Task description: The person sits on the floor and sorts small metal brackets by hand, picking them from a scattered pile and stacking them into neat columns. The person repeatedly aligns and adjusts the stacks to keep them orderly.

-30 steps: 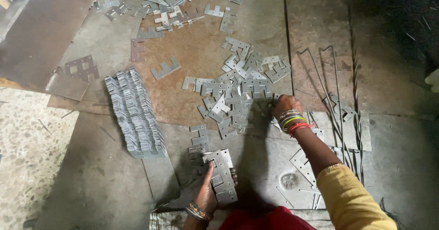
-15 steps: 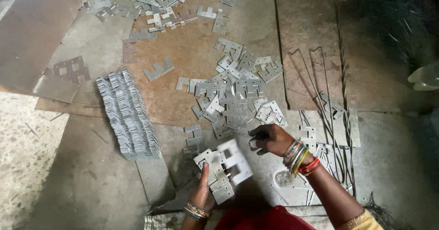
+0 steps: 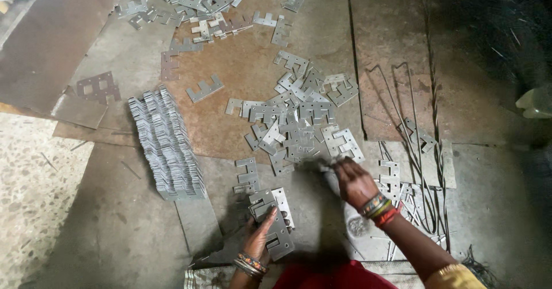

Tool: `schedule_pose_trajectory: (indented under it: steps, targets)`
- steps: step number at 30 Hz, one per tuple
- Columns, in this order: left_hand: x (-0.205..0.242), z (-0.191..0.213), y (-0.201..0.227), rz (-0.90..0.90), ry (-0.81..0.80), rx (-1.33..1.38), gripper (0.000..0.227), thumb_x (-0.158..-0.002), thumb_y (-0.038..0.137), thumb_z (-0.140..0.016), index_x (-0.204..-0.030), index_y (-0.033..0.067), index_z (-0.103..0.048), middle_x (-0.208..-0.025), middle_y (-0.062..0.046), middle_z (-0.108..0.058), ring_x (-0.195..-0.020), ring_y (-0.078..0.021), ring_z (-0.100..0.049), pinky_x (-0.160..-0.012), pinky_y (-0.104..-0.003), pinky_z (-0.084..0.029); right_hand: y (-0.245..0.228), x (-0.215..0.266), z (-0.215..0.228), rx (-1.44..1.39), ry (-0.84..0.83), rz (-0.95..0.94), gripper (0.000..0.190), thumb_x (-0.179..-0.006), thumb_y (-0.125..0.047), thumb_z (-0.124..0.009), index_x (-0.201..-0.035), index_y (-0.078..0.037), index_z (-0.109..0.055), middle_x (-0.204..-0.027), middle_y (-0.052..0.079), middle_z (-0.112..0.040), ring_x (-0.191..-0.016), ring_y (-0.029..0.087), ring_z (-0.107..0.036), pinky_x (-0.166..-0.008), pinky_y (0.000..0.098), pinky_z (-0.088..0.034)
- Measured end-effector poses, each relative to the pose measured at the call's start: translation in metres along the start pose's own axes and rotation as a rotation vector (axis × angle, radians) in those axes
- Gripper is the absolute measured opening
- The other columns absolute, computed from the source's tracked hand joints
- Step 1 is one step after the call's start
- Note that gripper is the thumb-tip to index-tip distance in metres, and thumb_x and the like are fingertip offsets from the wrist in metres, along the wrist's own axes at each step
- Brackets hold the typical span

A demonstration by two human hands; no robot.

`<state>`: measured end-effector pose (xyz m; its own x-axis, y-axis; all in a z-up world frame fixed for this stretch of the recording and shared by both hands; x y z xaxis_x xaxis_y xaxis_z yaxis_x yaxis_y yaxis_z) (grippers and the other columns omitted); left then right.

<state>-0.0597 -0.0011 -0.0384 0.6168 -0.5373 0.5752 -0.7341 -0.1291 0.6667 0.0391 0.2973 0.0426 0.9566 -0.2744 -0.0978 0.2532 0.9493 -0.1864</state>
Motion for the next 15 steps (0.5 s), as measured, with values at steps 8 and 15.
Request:
schedule_pose_trajectory:
  steps: [8,15]
  targets:
    - [0.028,-0.048,0.038,0.336,-0.022,0.188,0.065,-0.088,0.058,-0.059,-0.124,0.0038,-0.064,-0.099,-0.017,-0.076,-0.089,-0.0285,-0.076,-0.080,-0.045,-0.063,0.017,0.015,0.036,0.072,-0.071,-0.256,0.027,-0.090,-0.015,-0.061,-0.116,-0.013,-0.069,-0.125,0.014,-0.072,-0.114,0.030,-0.070,-0.100,0.0459,-0.056]
    - [0.035,-0.062,0.054,0.222,-0.167,0.323,0.072,-0.092,0.067,-0.045,-0.122,0.0056,-0.065,-0.100,-0.015,-0.075,-0.087,-0.0273,-0.075,-0.079,-0.042,-0.061,0.082,-0.070,0.003,0.091,-0.087,-0.647,0.045,-0.085,-0.042,-0.070,-0.111,-0.006,-0.070,-0.106,0.023,-0.074,-0.102,0.043,-0.069,-0.086,0.0517,-0.056]
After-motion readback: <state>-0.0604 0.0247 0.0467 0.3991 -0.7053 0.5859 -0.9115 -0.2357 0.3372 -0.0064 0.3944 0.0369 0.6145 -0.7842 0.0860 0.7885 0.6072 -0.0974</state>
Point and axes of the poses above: each hand's wrist, its own x-axis away from the middle knuckle, its own z-axis out of the back of the hand, y = z × x, the point moved 5 cm from there along -x, towards the middle knuckle
